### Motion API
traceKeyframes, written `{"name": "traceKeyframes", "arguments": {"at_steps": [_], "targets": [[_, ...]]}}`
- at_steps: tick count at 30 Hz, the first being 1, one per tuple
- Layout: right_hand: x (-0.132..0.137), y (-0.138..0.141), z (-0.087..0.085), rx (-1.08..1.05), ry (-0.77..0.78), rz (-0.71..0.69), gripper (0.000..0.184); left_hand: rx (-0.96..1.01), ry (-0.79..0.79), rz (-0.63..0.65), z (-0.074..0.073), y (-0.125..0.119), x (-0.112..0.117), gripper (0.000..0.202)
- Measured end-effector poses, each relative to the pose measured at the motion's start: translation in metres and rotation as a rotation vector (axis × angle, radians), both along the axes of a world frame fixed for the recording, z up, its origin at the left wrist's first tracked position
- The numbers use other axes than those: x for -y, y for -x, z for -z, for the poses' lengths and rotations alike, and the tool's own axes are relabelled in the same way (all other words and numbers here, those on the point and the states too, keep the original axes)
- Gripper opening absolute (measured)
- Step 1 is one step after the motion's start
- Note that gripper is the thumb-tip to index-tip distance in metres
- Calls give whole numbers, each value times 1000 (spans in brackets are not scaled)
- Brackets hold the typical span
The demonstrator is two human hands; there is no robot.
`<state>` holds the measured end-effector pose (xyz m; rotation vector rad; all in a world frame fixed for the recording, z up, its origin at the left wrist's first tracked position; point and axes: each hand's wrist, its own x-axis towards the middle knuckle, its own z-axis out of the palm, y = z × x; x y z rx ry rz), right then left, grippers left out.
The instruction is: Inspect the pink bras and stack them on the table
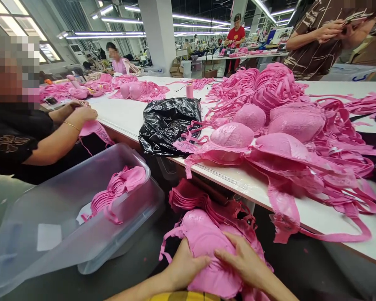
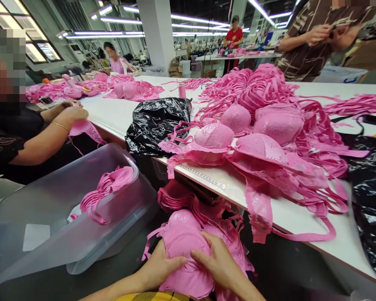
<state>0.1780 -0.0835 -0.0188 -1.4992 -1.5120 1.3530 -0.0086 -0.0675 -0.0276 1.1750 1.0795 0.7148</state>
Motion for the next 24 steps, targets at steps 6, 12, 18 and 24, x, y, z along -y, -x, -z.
{"name": "traceKeyframes", "arguments": {"at_steps": [6, 12, 18, 24], "targets": [[-4, -1, 7, -101, 42, 154, 42, -210, -298, -108, -7, 15, -4, 14], [-1, 5, 12, -97, 0, 221, 40, -351, -685, -61, -10, 15, -11, 9], [1, 9, 12, -123, -24, 218, 45, -398, -709, -126, -10, 11, -13, 8], [0, 7, 9, -147, -11, 219, 49, -379, -694, -122, -9, 12, -14, 10]]}}
